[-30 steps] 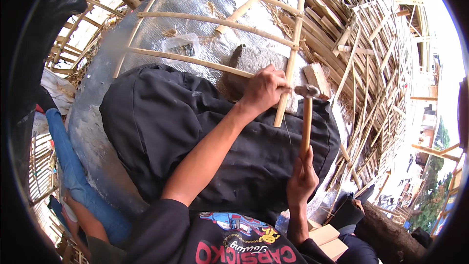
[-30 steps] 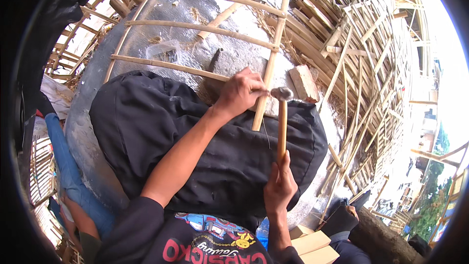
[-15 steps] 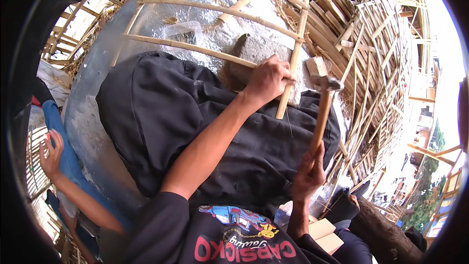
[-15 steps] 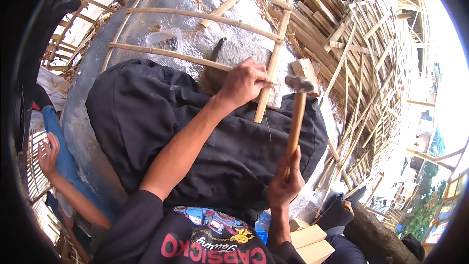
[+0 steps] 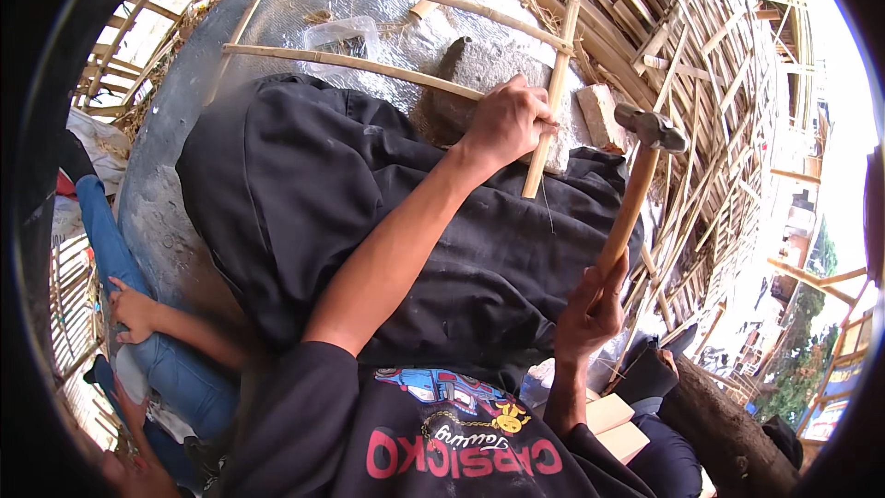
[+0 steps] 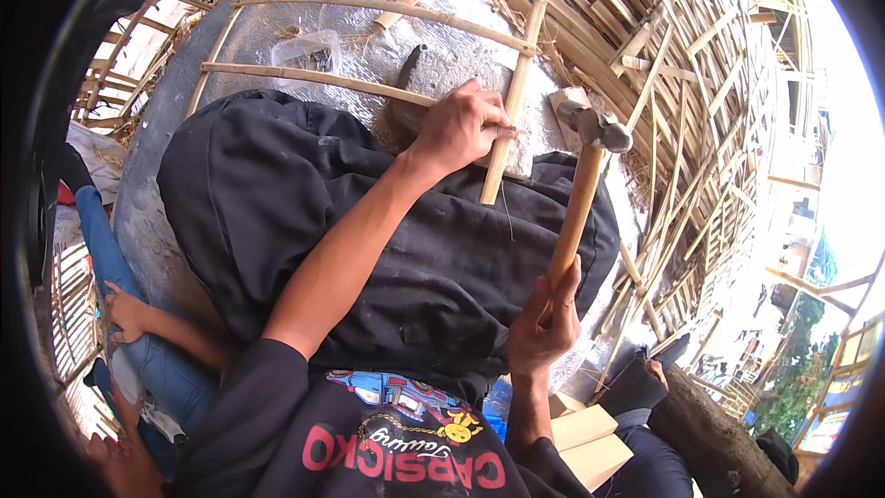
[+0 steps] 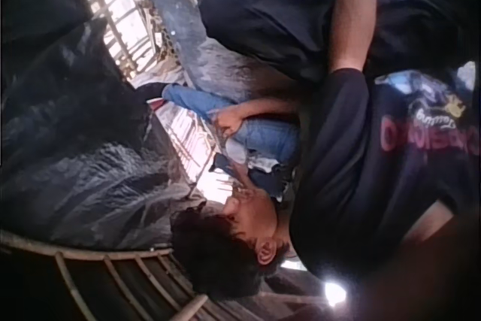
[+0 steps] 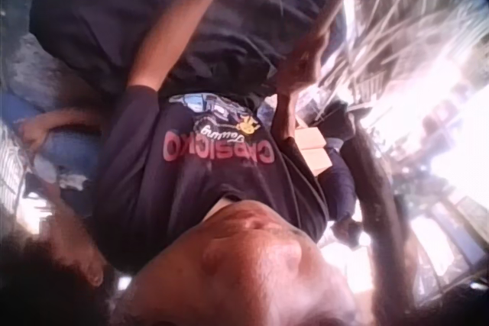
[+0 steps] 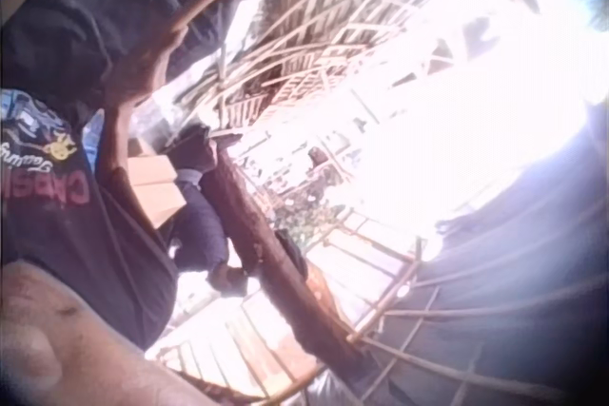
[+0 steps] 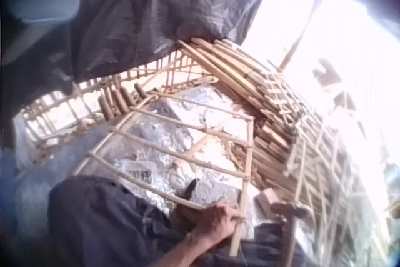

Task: The person assembles a bamboo lattice frame by positioning thin bamboo strips across each other and hammering small nails to secure the joints on a stone block.

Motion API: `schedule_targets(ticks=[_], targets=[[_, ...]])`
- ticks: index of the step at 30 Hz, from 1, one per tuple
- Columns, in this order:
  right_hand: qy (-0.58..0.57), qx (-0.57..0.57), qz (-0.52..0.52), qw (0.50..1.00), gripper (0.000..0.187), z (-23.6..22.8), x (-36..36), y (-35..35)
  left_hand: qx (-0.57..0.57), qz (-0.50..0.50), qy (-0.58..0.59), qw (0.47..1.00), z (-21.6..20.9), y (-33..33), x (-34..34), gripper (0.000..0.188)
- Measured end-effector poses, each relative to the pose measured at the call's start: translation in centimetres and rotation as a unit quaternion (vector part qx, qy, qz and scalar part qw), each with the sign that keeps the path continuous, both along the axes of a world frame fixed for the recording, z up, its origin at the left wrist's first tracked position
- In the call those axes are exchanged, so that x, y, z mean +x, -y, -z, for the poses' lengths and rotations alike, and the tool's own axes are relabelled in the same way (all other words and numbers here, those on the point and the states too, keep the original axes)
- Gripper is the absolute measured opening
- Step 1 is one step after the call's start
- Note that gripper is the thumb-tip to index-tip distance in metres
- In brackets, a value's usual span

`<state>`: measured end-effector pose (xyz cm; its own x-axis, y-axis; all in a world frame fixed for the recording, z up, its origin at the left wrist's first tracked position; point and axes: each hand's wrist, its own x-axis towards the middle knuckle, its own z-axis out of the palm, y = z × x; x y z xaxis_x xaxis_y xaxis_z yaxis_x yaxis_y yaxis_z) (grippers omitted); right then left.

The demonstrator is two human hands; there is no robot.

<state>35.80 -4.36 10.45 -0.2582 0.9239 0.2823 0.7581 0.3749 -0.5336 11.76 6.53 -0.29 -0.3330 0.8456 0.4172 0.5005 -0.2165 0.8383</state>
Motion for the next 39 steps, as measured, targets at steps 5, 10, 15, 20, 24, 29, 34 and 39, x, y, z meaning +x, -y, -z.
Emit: schedule_targets(ticks=[5,10,15,20,24,29,34,39], targets=[[0.034,0.022,-0.068,0.997,0.051,2.0,0.1,-0.7,0.003,0.0,-0.02,1.0,-0.1,0.2,0.5,0.015],[-0.01,0.025,-0.013,1.0,0.051,0.8,0.4,-1.2,0.01,0.005,-0.015,1.0,-0.4,-0.1,-0.1,0.013],[-0.015,0.008,0.021,1.0,0.05,-0.2,0.4,-0.3,0.001,0.01,-0.006,1.0,-0.5,0.1,-0.4,0.014],[0.001,-0.049,-0.047,0.998,0.053,1.2,-0.6,0.0,0.019,0.015,-0.024,0.999,-0.3,-0.5,0.1,0.008],[0.0,0.049,-0.053,0.997,0.052,-0.9,-1.4,-0.2,-0.012,0.021,-0.001,1.0,-0.8,-0.1,-0.4,0.011],[0.004,0.074,-0.063,0.995,0.053,0.8,-1.2,-0.4,-0.005,0.022,-0.015,1.0,-0.6,-0.5,-0.1,0.012],[-0.005,-0.068,-0.003,0.998,0.054,-0.1,-0.7,0.4,-0.007,0.028,-0.003,1.0,-0.4,-0.4,-0.1,0.008],[0.014,0.06,-0.037,0.997,0.053,1.0,-1.6,0.1,0.012,0.016,-0.015,1.0,-0.1,-0.4,-0.2,0.009]])
